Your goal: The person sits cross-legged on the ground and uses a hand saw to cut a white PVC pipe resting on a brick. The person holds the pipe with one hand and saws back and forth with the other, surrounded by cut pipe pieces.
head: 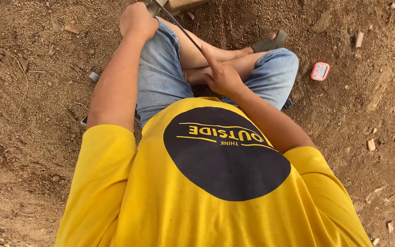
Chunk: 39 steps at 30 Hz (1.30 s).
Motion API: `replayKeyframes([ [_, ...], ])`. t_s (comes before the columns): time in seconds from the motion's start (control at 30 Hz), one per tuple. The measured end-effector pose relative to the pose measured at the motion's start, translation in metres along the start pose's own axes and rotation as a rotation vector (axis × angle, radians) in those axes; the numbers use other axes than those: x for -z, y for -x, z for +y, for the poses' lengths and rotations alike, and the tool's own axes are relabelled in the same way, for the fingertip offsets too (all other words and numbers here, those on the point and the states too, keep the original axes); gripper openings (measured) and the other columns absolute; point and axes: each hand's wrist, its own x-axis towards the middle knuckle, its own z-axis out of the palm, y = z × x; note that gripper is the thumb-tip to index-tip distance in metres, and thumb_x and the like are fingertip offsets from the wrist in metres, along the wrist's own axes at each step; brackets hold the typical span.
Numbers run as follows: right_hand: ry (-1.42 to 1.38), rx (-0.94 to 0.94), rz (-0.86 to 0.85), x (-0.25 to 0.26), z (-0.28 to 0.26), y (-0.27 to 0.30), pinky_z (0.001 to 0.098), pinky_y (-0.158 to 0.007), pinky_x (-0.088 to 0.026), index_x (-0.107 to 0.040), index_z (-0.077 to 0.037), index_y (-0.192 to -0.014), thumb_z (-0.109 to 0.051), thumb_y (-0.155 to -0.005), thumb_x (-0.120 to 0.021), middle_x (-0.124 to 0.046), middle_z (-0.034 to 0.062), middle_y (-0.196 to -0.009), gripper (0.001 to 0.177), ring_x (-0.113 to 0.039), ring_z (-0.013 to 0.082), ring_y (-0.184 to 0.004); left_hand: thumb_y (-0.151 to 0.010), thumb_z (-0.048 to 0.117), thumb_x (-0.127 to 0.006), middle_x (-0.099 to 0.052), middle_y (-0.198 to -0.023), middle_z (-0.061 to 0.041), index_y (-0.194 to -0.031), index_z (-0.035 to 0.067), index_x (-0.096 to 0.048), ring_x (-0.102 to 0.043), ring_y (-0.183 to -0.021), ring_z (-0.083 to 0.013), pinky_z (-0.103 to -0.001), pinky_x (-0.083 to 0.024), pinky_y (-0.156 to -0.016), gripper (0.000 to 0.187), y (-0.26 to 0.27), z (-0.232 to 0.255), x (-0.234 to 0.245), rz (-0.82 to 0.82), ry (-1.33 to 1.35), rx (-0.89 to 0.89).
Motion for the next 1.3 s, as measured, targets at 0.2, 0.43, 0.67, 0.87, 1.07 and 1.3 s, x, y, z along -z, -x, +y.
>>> replayKeyframes([
  [0.2,0.016,-0.02,-0.007,-0.011,0.018,0.036,0.0454,-0.058,-0.055,-0.022,-0.007,-0.17,-0.014,-0.095,-0.075,-0.077,0.021,-0.094,0.092,-0.072,0.039,-0.072,-0.086,0.012,-0.076,-0.077,-0.094,-0.014,-0.103,0.007,-0.08,-0.075,-0.078,-0.0351,-0.049,-0.062,-0.07,0.018,0.005,0.016,0.009,-0.07,-0.083,-0.043],
  [0.43,-0.033,-0.071,-0.087,-0.007,-0.01,-0.026,0.0495,-0.071,-0.056,-0.017,-0.009,-0.171,-0.014,-0.092,-0.065,-0.077,0.026,-0.101,0.092,-0.073,0.0438,-0.083,-0.089,0.017,-0.076,-0.078,-0.09,-0.012,-0.096,0.011,-0.079,-0.075,-0.078,-0.0355,-0.05,-0.06,-0.073,0.01,0.01,0.014,0.008,-0.044,-0.126,-0.045],
  [0.67,-0.018,0.009,0.003,-0.009,0.014,0.023,0.0488,-0.059,-0.054,-0.022,-0.004,-0.169,-0.008,-0.094,-0.07,-0.075,0.0239,-0.092,0.09,-0.072,0.0413,-0.073,-0.084,0.018,-0.074,-0.078,-0.09,-0.014,-0.095,0.011,-0.081,-0.075,-0.077,-0.0367,-0.049,-0.06,-0.069,0.015,0.004,0.011,0.009,-0.029,0.03,0.027],
  [0.87,-0.007,-0.043,-0.041,-0.006,0.005,0.016,0.0502,-0.061,-0.056,-0.022,-0.003,-0.168,-0.012,-0.093,-0.073,-0.077,0.025,-0.093,0.091,-0.073,0.0444,-0.076,-0.085,0.014,-0.077,-0.078,-0.09,-0.013,-0.097,0.012,-0.078,-0.075,-0.079,-0.0351,-0.05,-0.061,-0.074,0.013,0.005,0.016,-0.004,-0.028,-0.14,-0.093],
  [1.07,0.028,-0.053,-0.089,-0.007,-0.019,-0.048,0.0487,-0.063,-0.058,-0.014,-0.011,-0.171,-0.021,-0.093,-0.074,-0.078,0.0236,-0.111,0.099,-0.076,0.0405,-0.082,-0.087,0.014,-0.075,-0.076,-0.088,-0.012,-0.095,0.012,-0.077,-0.074,-0.078,-0.0345,-0.05,-0.06,-0.074,0.008,0.015,0.016,0.011,-0.043,-0.105,-0.056],
  [1.3,0.001,0.03,0.037,-0.011,0.01,0.029,0.0481,-0.056,-0.053,-0.025,-0.004,-0.169,-0.009,-0.092,-0.077,-0.074,0.0212,-0.087,0.093,-0.07,0.0396,-0.068,-0.085,0.019,-0.072,-0.079,-0.092,-0.011,-0.097,0.015,-0.08,-0.075,-0.081,-0.036,-0.049,-0.06,-0.074,0.015,0.008,0.014,0.017,-0.064,0.062,0.067],
])
